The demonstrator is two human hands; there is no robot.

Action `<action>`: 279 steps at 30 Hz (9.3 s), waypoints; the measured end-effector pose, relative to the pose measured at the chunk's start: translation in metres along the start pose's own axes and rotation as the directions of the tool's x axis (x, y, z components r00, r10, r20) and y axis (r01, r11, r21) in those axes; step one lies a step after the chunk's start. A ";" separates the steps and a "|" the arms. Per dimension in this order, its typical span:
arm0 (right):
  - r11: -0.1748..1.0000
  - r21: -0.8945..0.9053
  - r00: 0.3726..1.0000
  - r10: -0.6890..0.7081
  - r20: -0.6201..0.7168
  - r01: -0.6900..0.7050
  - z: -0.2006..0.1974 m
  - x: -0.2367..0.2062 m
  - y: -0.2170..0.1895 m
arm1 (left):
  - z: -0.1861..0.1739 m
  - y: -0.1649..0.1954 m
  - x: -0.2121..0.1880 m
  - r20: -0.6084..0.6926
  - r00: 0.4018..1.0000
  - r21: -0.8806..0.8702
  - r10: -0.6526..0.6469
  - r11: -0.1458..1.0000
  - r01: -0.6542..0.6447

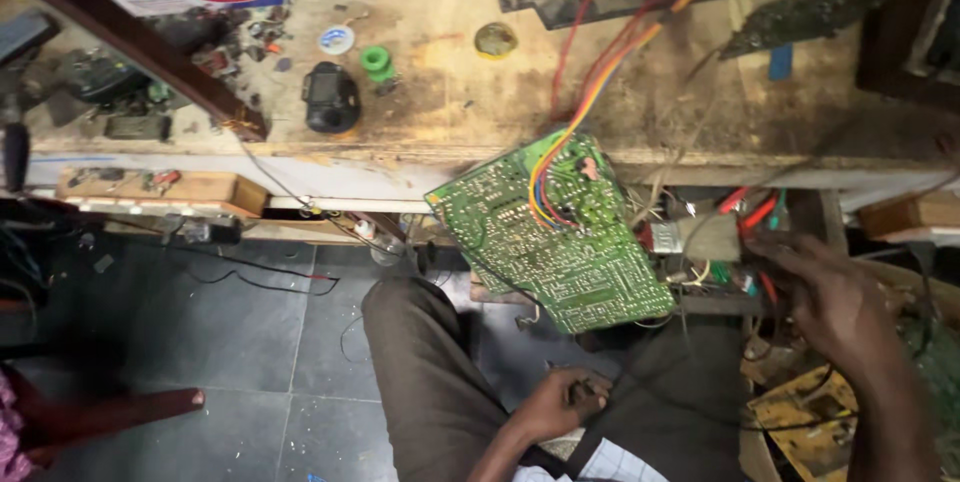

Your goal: The person sits on the floor holding a green circuit board on their lap and probes its solder-side points with multimeter test leads, repositioning the board and leads to test different points. They later connect a lead to a component and continue probing while checking the analog multimeter on the workbench.

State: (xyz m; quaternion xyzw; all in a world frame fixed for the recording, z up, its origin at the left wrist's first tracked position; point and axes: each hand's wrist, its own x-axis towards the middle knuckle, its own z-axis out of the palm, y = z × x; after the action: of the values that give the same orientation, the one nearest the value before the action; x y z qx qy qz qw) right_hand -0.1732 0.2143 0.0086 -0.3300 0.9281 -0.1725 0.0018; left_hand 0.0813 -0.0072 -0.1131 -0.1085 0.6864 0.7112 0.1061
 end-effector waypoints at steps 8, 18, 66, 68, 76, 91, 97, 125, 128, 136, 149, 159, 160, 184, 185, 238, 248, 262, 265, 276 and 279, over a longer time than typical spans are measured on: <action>0.964 0.253 0.995 -0.094 0.044 0.080 0.011 0.013 -0.006 | -0.004 0.007 -0.003 -0.011 0.999 0.045 0.035 0.998 -0.034; 0.991 0.130 0.987 -0.007 0.163 -0.015 -0.006 0.008 -0.001 | 0.000 -0.010 0.006 0.010 0.998 -0.033 0.054 0.998 -0.054; 0.058 0.895 0.825 0.364 -0.432 0.443 -0.013 -0.021 -0.024 | 0.009 -0.002 0.019 0.021 0.999 -0.029 -0.040 0.999 0.041; -0.044 0.887 0.831 0.375 -0.411 0.459 -0.014 -0.021 -0.025 | 0.009 -0.001 0.019 0.026 0.999 -0.019 -0.023 1.000 0.023; 0.168 0.883 0.769 0.439 -0.466 0.439 -0.024 -0.016 -0.029 | 0.005 -0.016 0.017 -0.006 0.995 -0.005 0.099 0.995 -0.099; 0.948 0.294 0.907 0.016 -0.421 0.120 0.001 -0.012 -0.021 | -0.107 0.147 -0.056 0.288 0.883 0.046 0.370 0.916 -0.398; 0.614 0.789 0.975 0.174 -0.135 0.000 0.000 -0.011 -0.031 | -0.204 0.251 -0.019 -0.437 0.581 0.765 0.686 0.623 -0.161; -0.108 0.988 0.964 0.254 -0.080 0.110 0.052 -0.040 -0.033 | -0.227 0.257 0.031 -0.300 0.380 0.896 0.875 0.395 -0.204; -0.137 0.989 0.963 0.269 -0.017 0.056 0.057 -0.041 -0.038 | -0.189 0.228 0.008 -0.594 0.484 0.631 0.643 0.745 -0.216; 0.146 0.978 0.985 0.111 0.135 -0.150 0.075 -0.076 -0.051 | -0.042 0.085 -0.004 -0.397 0.873 -0.197 0.283 0.903 -0.382; 0.139 0.967 0.976 0.037 0.213 -0.216 0.112 -0.130 -0.063 | 0.009 0.096 -0.012 -0.459 0.872 -0.298 0.168 0.896 -0.330; 0.361 0.924 0.992 0.022 0.125 -0.124 0.077 -0.130 -0.079 | 0.014 0.124 -0.022 -0.484 0.819 -0.325 0.310 0.805 -0.497; 0.365 0.924 0.993 0.004 0.117 -0.110 0.075 -0.128 -0.081 | 0.012 0.124 -0.022 -0.485 0.815 -0.296 0.319 0.816 -0.496; 0.393 0.910 0.986 -0.034 0.162 -0.136 0.092 -0.121 -0.086 | 0.009 0.138 -0.021 -0.451 0.809 -0.131 0.376 0.869 -0.477; 0.388 0.912 0.987 -0.034 0.158 -0.133 0.092 -0.121 -0.087 | 0.008 0.138 -0.021 -0.449 0.807 -0.112 0.384 0.872 -0.477; 0.401 0.905 0.986 -0.021 0.165 -0.143 0.127 -0.102 -0.083 | 0.017 0.021 0.021 -0.531 0.697 -0.282 0.482 0.676 -0.681; 0.489 0.863 0.986 -0.039 0.164 -0.125 0.142 -0.102 -0.074 | 0.014 0.014 0.022 -0.475 0.731 -0.339 0.490 0.665 -0.666; 0.486 0.870 0.997 0.034 0.075 -0.082 0.161 -0.103 -0.079 | 0.011 -0.003 0.040 -0.482 0.664 -0.248 0.572 0.637 -0.730; 0.393 0.906 0.988 0.069 0.141 -0.156 0.159 -0.105 -0.084 | 0.010 -0.004 0.037 -0.486 0.672 -0.247 0.559 0.650 -0.719; 0.258 0.949 0.983 0.053 0.176 -0.183 0.160 -0.108 -0.088 | 0.010 -0.004 0.035 -0.493 0.624 -0.145 0.607 0.650 -0.746; 0.086 0.981 0.985 0.016 0.171 -0.172 0.156 -0.106 -0.092 | 0.014 0.001 0.031 -0.550 0.672 -0.262 0.496 0.661 -0.703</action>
State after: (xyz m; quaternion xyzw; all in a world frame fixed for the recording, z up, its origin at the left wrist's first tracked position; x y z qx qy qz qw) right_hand -0.0155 0.1635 -0.1203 -0.1919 0.5865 -0.7322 0.2882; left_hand 0.0517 0.0071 -0.1210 -0.0456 0.5012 0.8009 -0.3246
